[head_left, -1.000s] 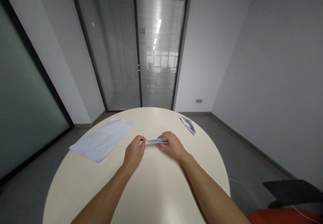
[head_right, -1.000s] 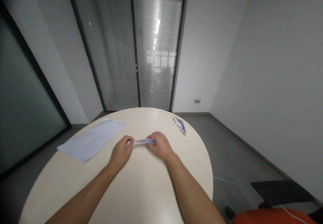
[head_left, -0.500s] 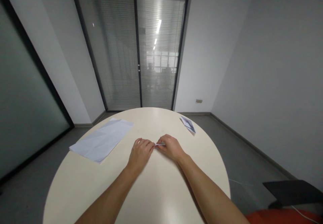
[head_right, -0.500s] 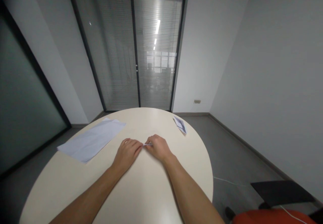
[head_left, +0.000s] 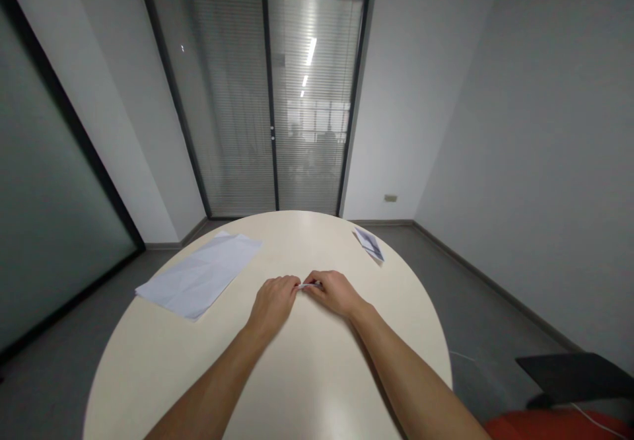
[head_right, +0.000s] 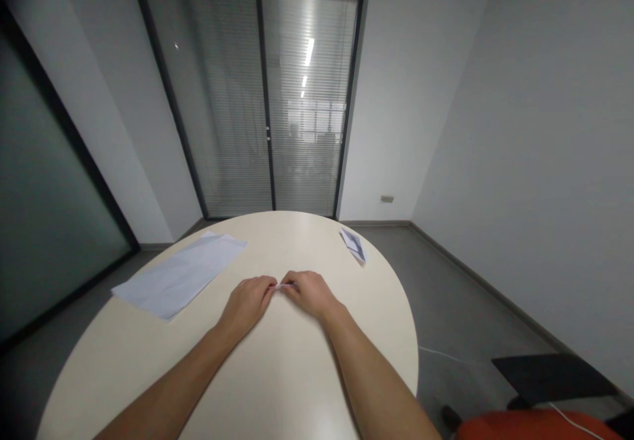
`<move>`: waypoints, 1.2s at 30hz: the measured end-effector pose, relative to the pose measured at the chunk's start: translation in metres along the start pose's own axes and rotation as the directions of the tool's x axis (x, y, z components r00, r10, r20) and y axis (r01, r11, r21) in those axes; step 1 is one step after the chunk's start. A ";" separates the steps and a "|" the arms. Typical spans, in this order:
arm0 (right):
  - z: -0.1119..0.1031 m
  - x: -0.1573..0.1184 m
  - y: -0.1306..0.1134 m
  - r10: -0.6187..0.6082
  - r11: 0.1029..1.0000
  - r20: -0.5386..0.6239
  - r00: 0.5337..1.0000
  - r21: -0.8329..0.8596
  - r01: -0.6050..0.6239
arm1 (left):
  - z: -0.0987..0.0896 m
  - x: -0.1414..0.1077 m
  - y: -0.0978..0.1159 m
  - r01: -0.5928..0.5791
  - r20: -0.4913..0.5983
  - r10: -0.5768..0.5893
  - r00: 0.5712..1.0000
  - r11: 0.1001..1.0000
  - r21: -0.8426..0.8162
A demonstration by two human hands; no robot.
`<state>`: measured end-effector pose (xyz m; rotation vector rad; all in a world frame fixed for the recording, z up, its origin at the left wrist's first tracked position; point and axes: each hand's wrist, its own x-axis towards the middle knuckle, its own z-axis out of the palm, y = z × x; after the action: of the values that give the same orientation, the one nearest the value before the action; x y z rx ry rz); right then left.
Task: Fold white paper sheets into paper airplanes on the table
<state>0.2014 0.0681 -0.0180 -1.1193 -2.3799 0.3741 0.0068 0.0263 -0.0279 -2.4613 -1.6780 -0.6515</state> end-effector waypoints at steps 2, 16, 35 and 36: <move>0.000 0.000 0.000 0.005 1.000 0.005 1.000 -0.017 -0.005 | 0.000 -0.001 -0.001 0.003 0.007 -0.003 1.000 1.000 -0.016; -0.004 -0.002 0.016 0.025 1.000 0.041 0.999 0.017 -0.025 | -0.001 0.000 -0.013 0.057 -0.036 -0.059 0.998 0.996 -0.063; -0.020 -0.006 0.065 0.482 0.854 -0.445 0.754 0.046 -0.519 | 0.055 -0.013 -0.044 0.149 -0.156 -0.171 0.973 0.978 -0.146; -0.020 -0.006 0.067 0.474 0.854 -0.449 0.757 0.026 -0.519 | 0.055 -0.013 -0.044 0.149 -0.150 -0.173 0.973 0.977 -0.155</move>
<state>0.2588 0.1060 -0.0322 -1.6885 -1.6929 0.1438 -0.0207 0.0490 -0.0898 -2.3021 -1.8386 -0.9963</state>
